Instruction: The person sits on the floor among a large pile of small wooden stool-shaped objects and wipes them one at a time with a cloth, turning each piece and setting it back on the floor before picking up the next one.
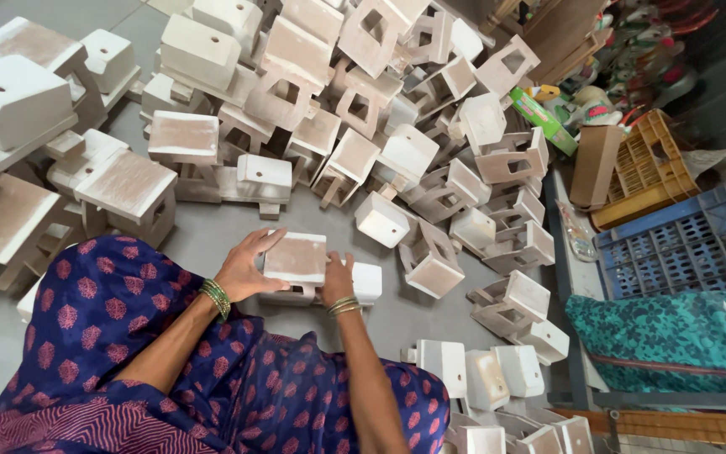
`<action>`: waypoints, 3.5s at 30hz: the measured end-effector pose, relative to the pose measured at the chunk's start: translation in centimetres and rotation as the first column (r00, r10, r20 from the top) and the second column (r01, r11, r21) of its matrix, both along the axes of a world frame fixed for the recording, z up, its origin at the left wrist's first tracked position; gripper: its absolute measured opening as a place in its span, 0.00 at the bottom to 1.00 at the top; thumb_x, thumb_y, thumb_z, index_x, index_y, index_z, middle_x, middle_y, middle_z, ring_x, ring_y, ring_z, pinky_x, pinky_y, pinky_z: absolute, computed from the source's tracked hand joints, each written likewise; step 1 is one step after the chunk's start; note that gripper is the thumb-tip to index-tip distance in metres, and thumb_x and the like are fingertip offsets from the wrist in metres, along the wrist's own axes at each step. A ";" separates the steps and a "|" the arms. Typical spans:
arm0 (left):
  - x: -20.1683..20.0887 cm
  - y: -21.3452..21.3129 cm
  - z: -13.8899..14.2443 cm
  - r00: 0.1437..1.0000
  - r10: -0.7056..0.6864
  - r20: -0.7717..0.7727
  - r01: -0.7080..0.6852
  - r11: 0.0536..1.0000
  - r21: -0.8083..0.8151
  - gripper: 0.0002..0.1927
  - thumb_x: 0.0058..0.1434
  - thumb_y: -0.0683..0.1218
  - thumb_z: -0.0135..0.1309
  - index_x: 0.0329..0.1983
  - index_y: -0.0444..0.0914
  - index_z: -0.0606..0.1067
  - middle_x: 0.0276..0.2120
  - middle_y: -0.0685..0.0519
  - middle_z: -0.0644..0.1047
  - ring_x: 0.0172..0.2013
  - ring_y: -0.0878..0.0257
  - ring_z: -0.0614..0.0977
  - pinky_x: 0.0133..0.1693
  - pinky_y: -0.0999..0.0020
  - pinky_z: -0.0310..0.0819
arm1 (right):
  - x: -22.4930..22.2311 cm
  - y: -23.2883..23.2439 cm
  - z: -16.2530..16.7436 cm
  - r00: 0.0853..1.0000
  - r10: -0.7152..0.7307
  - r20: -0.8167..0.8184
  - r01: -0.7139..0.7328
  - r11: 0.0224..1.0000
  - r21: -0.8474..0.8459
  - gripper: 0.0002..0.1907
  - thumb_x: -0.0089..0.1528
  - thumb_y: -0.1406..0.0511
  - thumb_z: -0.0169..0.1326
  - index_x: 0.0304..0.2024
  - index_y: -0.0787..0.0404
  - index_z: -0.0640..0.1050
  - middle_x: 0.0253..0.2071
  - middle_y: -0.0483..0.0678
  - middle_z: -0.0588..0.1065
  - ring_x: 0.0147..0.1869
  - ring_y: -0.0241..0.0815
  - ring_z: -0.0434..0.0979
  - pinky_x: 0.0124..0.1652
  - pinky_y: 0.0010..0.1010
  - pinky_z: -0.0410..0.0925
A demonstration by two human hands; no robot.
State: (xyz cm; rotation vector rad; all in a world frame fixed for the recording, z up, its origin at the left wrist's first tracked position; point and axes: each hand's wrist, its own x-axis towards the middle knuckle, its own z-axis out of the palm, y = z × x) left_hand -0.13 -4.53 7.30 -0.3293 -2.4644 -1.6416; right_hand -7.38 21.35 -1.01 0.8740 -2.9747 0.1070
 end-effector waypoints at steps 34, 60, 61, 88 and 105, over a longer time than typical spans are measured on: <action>-6.7 -9.4 4.9 0.986 -0.081 0.146 0.167 0.413 -0.895 0.67 0.33 0.66 0.76 0.75 0.64 0.49 0.72 0.53 0.59 0.72 0.58 0.60 0.71 0.44 0.45 | -3.7 23.1 7.2 0.854 -0.494 -0.161 0.422 0.840 -0.341 0.26 0.63 0.58 0.54 0.65 0.50 0.74 0.57 0.55 0.78 0.58 0.58 0.76 0.57 0.48 0.67; -5.0 -10.8 3.1 0.970 -0.015 -0.243 -0.196 0.546 -0.815 0.53 0.36 0.58 0.71 0.68 0.48 0.64 0.68 0.46 0.62 0.70 0.49 0.61 0.68 0.42 0.51 | 9.5 6.3 12.9 0.404 -0.900 0.164 0.915 0.400 -0.054 0.42 0.43 0.41 0.71 0.49 0.61 0.80 0.48 0.58 0.79 0.58 0.60 0.76 0.52 0.52 0.71; -4.4 -10.2 3.3 0.957 -0.065 -0.282 -0.183 0.622 -0.762 0.47 0.38 0.57 0.70 0.64 0.45 0.66 0.65 0.45 0.64 0.68 0.47 0.63 0.69 0.43 0.54 | 10.2 5.7 13.7 0.388 -0.908 0.158 0.922 0.380 -0.080 0.42 0.42 0.41 0.72 0.48 0.62 0.80 0.47 0.58 0.78 0.57 0.60 0.75 0.50 0.52 0.71; 2.7 9.9 6.6 0.979 -0.129 0.158 0.203 0.560 -0.803 0.66 0.45 0.86 0.48 0.72 0.34 0.55 0.70 0.40 0.57 0.70 0.44 0.58 0.66 0.35 0.43 | 19.3 -6.2 6.5 0.757 0.223 0.614 0.654 -0.268 -0.708 0.26 0.61 0.69 0.61 0.60 0.71 0.73 0.54 0.54 0.79 0.54 0.46 0.81 0.51 0.38 0.76; 7.0 6.5 8.1 0.990 0.144 -0.001 -0.097 0.663 -0.742 0.60 0.39 0.71 0.67 0.71 0.38 0.60 0.54 0.52 0.70 0.53 0.57 0.69 0.49 0.52 0.59 | 8.2 -0.4 1.6 0.807 -0.402 -0.433 0.184 0.868 -0.462 0.31 0.50 0.73 0.50 0.58 0.60 0.78 0.55 0.57 0.79 0.63 0.63 0.77 0.63 0.51 0.63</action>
